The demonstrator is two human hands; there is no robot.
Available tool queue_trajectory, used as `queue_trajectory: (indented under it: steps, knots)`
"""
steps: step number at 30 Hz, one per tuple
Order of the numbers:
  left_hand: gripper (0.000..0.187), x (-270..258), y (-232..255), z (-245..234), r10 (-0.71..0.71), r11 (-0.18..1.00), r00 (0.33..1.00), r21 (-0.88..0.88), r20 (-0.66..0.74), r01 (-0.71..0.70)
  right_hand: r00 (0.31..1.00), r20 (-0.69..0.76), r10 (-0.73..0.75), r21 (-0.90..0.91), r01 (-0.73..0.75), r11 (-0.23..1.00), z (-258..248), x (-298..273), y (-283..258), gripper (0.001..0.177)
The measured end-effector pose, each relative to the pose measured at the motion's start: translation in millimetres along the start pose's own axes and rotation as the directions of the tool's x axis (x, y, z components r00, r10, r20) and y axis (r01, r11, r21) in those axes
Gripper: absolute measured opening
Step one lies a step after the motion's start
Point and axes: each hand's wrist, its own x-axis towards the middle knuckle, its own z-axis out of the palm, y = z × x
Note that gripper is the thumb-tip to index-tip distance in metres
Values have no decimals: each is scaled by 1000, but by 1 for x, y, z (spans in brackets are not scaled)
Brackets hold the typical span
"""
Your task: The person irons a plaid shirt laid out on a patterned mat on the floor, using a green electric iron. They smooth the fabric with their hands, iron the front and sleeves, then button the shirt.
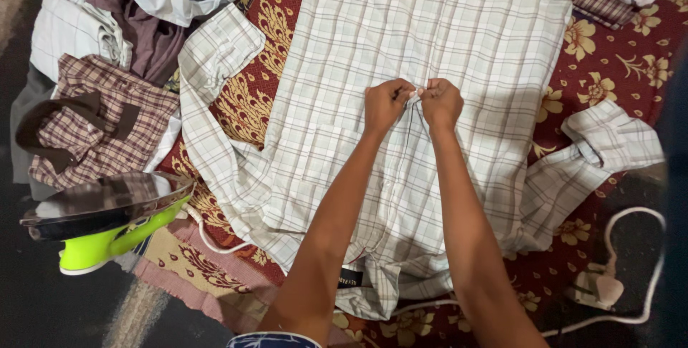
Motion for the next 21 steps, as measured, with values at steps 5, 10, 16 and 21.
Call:
queue_trajectory:
  steps: [5,10,16,21]
  knots:
    - [7,6,-18,3,114,985,993,-128,5,-112,997,39,-67,54,65,996,-5,-4,1,19]
    - [7,10,-26,21,79,980,997,185,-3,-77,982,176,-72,186,39,982,-13,0,8,28]
    - [7,23,-26,31,-61,946,996,323,70,35,973,194,-129,149,100,984,-14,3,14,23]
    - [6,34,-22,31,-190,908,970,404,155,113,966,224,-125,121,100,988,-11,6,17,25]
